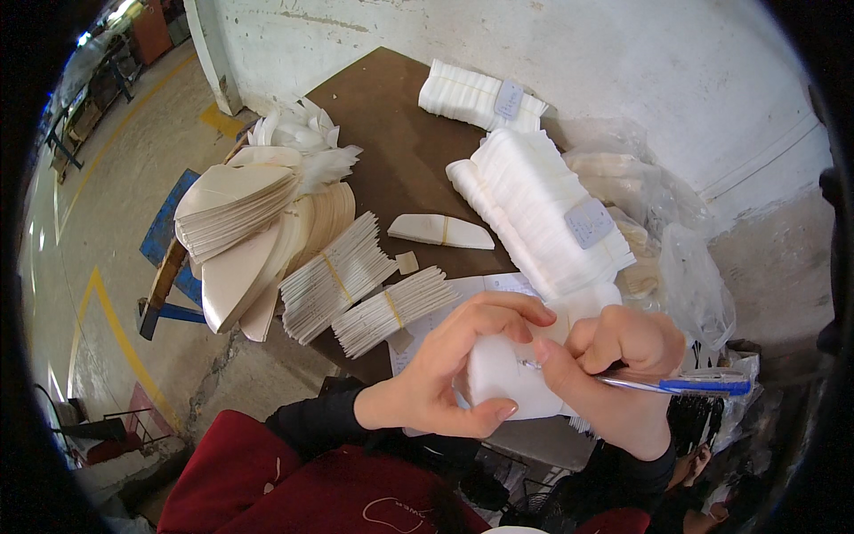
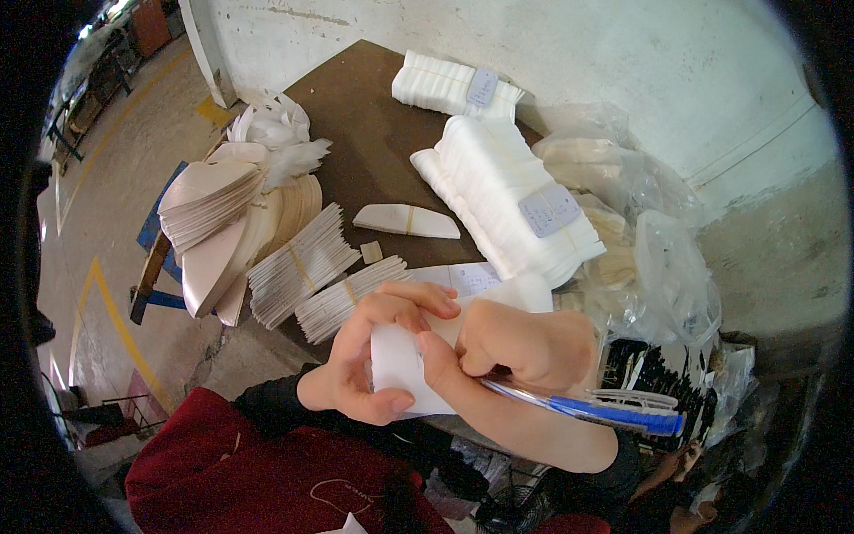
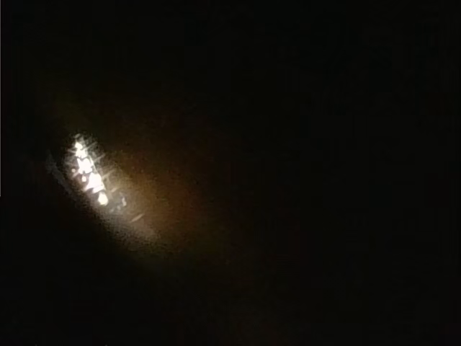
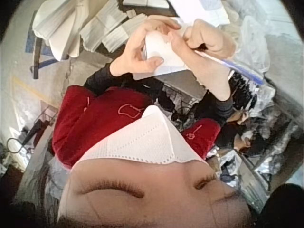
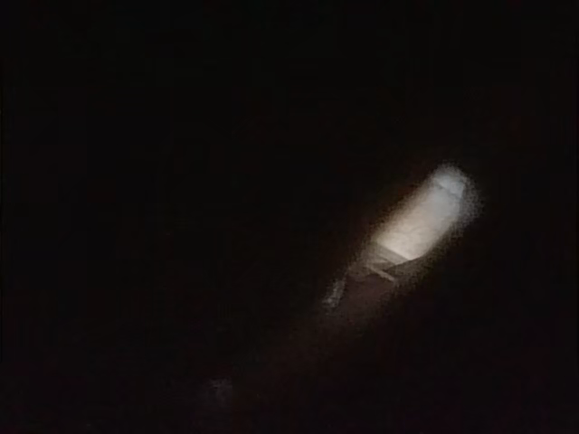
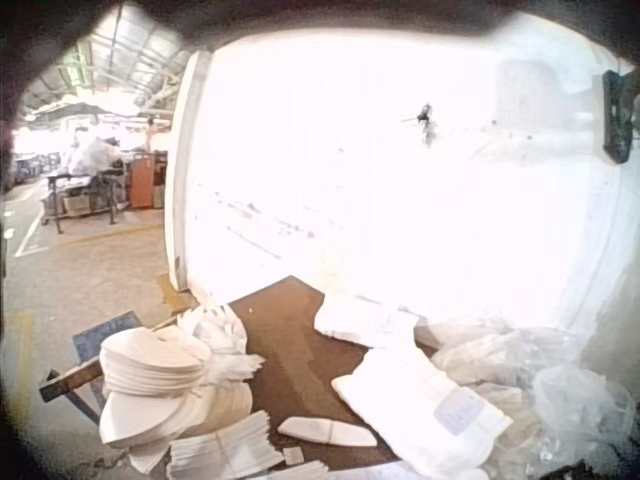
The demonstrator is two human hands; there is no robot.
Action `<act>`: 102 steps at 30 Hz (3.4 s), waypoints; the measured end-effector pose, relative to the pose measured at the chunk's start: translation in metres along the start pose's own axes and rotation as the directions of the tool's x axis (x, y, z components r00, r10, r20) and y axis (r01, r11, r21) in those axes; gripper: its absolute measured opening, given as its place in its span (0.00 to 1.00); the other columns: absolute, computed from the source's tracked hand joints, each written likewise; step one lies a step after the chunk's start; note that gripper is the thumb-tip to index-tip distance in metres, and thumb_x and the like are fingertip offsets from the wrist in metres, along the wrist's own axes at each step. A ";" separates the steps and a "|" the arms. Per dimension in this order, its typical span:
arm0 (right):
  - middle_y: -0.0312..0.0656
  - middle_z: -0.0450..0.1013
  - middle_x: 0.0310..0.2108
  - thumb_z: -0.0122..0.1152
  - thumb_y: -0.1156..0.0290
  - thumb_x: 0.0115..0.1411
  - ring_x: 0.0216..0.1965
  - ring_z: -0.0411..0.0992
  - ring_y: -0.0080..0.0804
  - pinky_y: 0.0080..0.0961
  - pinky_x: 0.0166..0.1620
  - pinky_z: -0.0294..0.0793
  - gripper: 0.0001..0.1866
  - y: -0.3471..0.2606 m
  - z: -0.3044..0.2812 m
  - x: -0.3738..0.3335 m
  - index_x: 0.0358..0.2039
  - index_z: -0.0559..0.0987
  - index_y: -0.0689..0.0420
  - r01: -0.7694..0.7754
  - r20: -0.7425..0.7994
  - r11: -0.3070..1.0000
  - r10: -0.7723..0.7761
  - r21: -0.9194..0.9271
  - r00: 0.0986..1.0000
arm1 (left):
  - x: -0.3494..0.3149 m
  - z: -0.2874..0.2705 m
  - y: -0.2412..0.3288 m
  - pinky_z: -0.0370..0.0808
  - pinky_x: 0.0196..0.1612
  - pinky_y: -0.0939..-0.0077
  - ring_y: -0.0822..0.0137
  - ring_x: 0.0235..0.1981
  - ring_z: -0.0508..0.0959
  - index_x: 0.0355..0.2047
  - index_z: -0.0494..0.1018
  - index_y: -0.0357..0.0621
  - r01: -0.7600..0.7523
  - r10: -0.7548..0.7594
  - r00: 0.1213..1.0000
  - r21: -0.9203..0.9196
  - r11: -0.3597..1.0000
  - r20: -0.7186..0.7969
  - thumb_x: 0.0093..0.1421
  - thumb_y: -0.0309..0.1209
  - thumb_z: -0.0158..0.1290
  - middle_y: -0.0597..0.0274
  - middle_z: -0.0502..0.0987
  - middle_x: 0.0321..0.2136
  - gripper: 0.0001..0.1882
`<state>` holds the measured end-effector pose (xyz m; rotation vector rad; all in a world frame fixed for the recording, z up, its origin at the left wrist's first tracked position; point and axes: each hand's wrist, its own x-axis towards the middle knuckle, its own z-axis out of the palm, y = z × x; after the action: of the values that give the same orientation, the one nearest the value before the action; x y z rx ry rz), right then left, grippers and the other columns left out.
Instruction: The person writes on a notebook, then picks up and inspects stacks of white foam pieces, marking some with a pen. They move stacks between a table and a blue hand truck, then return to writing on the notebook.
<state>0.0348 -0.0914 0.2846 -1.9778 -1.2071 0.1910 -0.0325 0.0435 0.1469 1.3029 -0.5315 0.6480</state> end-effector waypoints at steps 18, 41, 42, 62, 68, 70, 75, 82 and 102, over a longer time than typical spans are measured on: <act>0.35 0.63 0.11 0.68 0.77 0.52 0.10 0.64 0.27 0.22 0.16 0.59 0.20 0.001 -0.004 -0.006 0.13 0.64 0.54 -0.004 0.036 0.999 0.003 0.048 0.999 | 0.002 -0.001 -0.001 0.59 0.61 0.46 0.48 0.54 0.68 0.46 0.62 0.38 -0.011 0.010 0.999 0.033 0.999 0.042 0.51 0.39 0.59 0.43 0.68 0.49 0.27; 0.37 0.63 0.10 0.66 0.77 0.51 0.09 0.64 0.32 0.24 0.16 0.60 0.19 0.000 -0.004 -0.008 0.15 0.63 0.54 -0.022 -0.033 0.999 0.021 -0.034 0.999 | 0.000 0.001 -0.003 0.64 0.56 0.62 0.53 0.53 0.70 0.48 0.64 0.42 -0.037 0.037 0.999 -0.008 0.999 -0.004 0.49 0.33 0.59 0.47 0.69 0.52 0.26; 0.37 0.62 0.10 0.66 0.78 0.51 0.09 0.63 0.32 0.25 0.16 0.60 0.19 -0.001 -0.004 -0.007 0.14 0.63 0.54 -0.044 -0.043 0.998 0.042 -0.039 0.998 | 0.000 0.000 -0.003 0.64 0.56 0.62 0.53 0.53 0.70 0.48 0.64 0.42 -0.037 0.037 0.999 -0.005 0.999 -0.004 0.49 0.33 0.59 0.47 0.69 0.52 0.26; 0.37 0.60 0.10 0.66 0.80 0.50 0.09 0.58 0.28 0.23 0.15 0.57 0.20 -0.004 0.001 -0.006 0.13 0.62 0.54 -0.055 -0.013 0.996 0.056 0.067 0.998 | -0.001 -0.001 -0.003 0.64 0.57 0.62 0.53 0.54 0.69 0.48 0.64 0.41 -0.023 0.023 1.000 -0.018 1.000 -0.008 0.49 0.32 0.59 0.47 0.69 0.52 0.26; 0.37 0.60 0.11 0.65 0.80 0.50 0.09 0.58 0.28 0.23 0.15 0.56 0.21 -0.001 0.004 -0.009 0.12 0.62 0.54 -0.045 -0.215 0.996 0.026 -0.082 0.976 | -0.002 0.000 -0.003 0.64 0.57 0.62 0.53 0.53 0.69 0.48 0.64 0.41 -0.032 0.032 0.999 -0.006 0.999 -0.009 0.49 0.33 0.59 0.46 0.69 0.52 0.27; 0.37 0.60 0.11 0.65 0.80 0.50 0.09 0.58 0.29 0.23 0.15 0.56 0.21 -0.003 0.003 -0.008 0.12 0.61 0.55 -0.065 -0.205 0.997 0.055 -0.041 0.977 | -0.002 0.000 -0.004 0.64 0.57 0.63 0.53 0.54 0.69 0.48 0.64 0.41 -0.040 0.040 0.999 -0.008 0.999 -0.008 0.49 0.33 0.59 0.46 0.69 0.52 0.27; 0.34 0.66 0.13 0.67 0.85 0.45 0.13 0.60 0.18 0.18 0.19 0.57 0.22 -0.004 0.001 -0.009 0.14 0.60 0.55 -0.013 0.031 1.000 0.013 0.015 0.999 | -0.002 0.000 -0.004 0.64 0.57 0.63 0.54 0.54 0.69 0.48 0.64 0.41 -0.026 0.025 1.000 -0.019 0.999 -0.009 0.49 0.33 0.59 0.46 0.69 0.53 0.27; 0.38 0.60 0.11 0.66 0.80 0.50 0.09 0.59 0.30 0.24 0.15 0.57 0.20 0.000 0.004 -0.009 0.13 0.62 0.55 -0.010 -0.198 0.992 -0.016 -0.128 0.980 | -0.003 0.000 -0.003 0.64 0.57 0.63 0.54 0.54 0.69 0.48 0.64 0.42 -0.023 0.022 1.000 -0.014 1.000 -0.016 0.49 0.32 0.59 0.46 0.69 0.52 0.27; 0.34 0.63 0.11 0.67 0.82 0.50 0.13 0.58 0.15 0.18 0.17 0.55 0.21 0.007 0.001 -0.009 0.14 0.62 0.56 -0.070 -0.184 0.994 0.085 0.084 0.979 | -0.003 0.000 -0.002 0.63 0.58 0.62 0.53 0.55 0.68 0.49 0.64 0.43 -0.009 0.009 1.000 -0.011 1.000 0.001 0.49 0.32 0.59 0.46 0.68 0.53 0.27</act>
<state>0.0338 -0.1000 0.2770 -1.9304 -0.9892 0.0867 -0.0335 0.0425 0.1436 1.2909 -0.5413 0.6516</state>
